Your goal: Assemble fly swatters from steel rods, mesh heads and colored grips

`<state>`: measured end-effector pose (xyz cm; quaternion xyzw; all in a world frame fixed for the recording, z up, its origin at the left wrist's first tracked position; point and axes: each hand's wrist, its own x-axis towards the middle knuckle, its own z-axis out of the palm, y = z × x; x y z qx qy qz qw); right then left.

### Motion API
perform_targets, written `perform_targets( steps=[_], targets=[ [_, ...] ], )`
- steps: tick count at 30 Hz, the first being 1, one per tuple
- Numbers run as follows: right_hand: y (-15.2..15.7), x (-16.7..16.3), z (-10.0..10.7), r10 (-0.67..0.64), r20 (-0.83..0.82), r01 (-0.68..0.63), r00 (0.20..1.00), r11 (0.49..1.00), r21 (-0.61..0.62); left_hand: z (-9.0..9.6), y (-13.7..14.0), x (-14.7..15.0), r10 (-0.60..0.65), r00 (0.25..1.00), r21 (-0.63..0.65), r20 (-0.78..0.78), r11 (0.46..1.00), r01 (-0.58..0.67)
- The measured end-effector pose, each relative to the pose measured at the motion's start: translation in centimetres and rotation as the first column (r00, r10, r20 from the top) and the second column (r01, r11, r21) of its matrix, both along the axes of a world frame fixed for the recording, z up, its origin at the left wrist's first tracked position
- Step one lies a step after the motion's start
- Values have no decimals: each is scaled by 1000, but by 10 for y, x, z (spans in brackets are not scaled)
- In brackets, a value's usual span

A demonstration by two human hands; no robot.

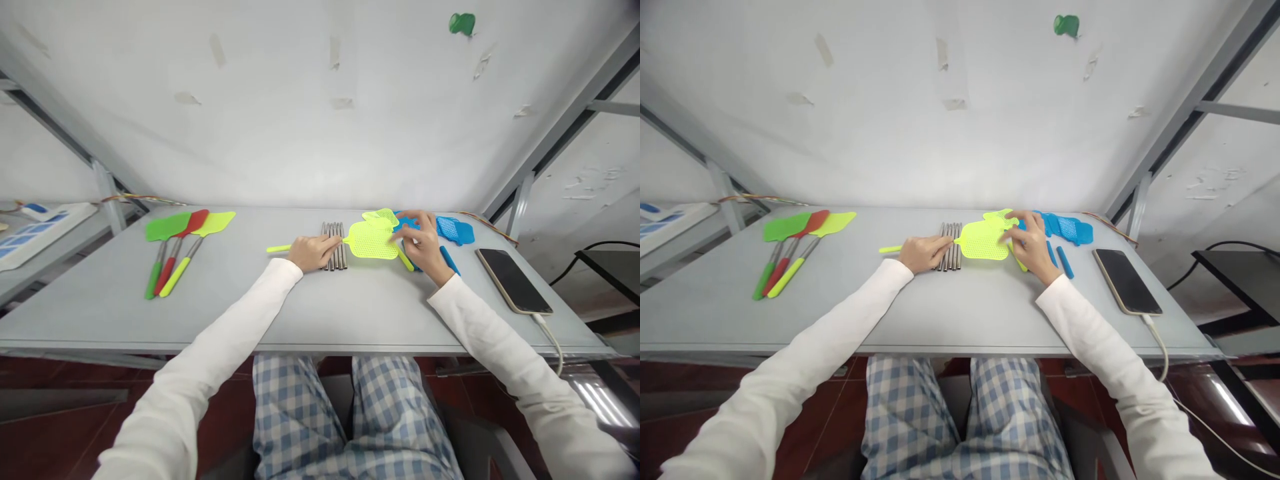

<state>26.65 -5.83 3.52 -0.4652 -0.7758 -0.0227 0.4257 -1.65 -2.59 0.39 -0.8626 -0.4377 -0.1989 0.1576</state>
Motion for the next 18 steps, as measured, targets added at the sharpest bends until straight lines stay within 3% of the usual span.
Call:
perform_targets(
  steps=[3,6,9,11,15,18],
  targets=[
    [3,-5,-3,-44,-206,11,978,988,-155,-1,1,1,-44,999,77,13,996,43],
    [7,-8,-7,17,-349,-154,937,917,-368,-1,1,1,-55,998,125,-17,991,57],
    [8,-6,-5,146,-469,-324,871,889,-324,-1,2,-1,-48,997,139,-62,989,56],
    [6,-3,0,216,-418,-343,882,903,-258,-2,3,-2,-43,995,137,-86,989,55],
    [-2,0,8,240,-132,-263,962,944,-201,-4,4,-2,-71,991,116,-112,990,84],
    [-5,-2,11,223,-109,-242,969,944,-226,-4,3,0,-82,993,124,-81,988,92]
  ],
)
